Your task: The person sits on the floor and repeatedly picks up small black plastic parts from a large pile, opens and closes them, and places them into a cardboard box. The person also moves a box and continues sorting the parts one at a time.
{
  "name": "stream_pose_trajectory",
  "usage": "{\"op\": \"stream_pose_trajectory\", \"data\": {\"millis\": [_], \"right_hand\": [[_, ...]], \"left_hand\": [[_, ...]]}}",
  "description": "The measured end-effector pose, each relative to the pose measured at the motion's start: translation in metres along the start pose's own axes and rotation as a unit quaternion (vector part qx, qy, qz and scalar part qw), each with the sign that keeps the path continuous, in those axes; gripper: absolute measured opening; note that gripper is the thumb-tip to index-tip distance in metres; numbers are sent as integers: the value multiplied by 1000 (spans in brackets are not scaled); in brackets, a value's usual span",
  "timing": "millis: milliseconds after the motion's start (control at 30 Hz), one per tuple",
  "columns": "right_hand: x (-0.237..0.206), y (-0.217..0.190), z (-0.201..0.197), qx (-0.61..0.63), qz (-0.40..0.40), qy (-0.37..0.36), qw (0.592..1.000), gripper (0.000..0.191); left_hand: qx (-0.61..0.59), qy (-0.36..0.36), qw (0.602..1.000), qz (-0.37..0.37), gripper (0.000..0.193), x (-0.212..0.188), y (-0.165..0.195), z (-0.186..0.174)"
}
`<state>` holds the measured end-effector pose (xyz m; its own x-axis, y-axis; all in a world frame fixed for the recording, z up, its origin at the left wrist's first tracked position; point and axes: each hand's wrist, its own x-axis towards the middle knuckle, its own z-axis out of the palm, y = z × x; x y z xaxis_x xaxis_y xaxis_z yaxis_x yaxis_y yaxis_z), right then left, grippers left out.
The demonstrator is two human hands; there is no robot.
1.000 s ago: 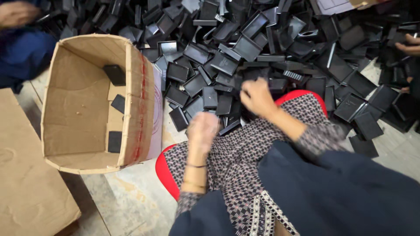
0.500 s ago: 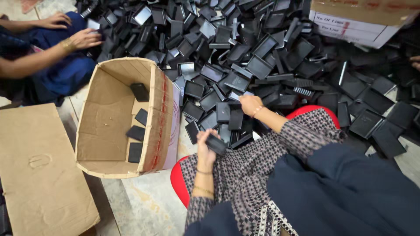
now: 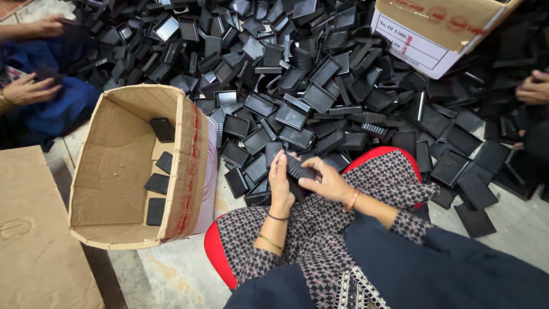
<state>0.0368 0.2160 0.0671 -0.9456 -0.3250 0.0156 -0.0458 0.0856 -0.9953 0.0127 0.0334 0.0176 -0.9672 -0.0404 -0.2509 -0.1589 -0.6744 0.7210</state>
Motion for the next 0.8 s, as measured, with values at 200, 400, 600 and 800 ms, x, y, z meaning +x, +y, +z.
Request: {"op": "stream_pose_trajectory", "data": {"millis": [200,400,600,800], "right_hand": [[17,6,18,-25,-9,91,995,52],[-8,-3,58,-151,-117,12,981,55],[-16,-21,34,-212,-177,-74,958,78],[-20,-40,26,-185,161,-129,961,49]], "left_hand": [[-2,84,996,-25,71,0,12,-4],[-10,147,989,19,77,-3,15,-21],[-170,121,975,-75,78,-10,8,-24],[369,102,919,93,51,-34,38,-17]]}}
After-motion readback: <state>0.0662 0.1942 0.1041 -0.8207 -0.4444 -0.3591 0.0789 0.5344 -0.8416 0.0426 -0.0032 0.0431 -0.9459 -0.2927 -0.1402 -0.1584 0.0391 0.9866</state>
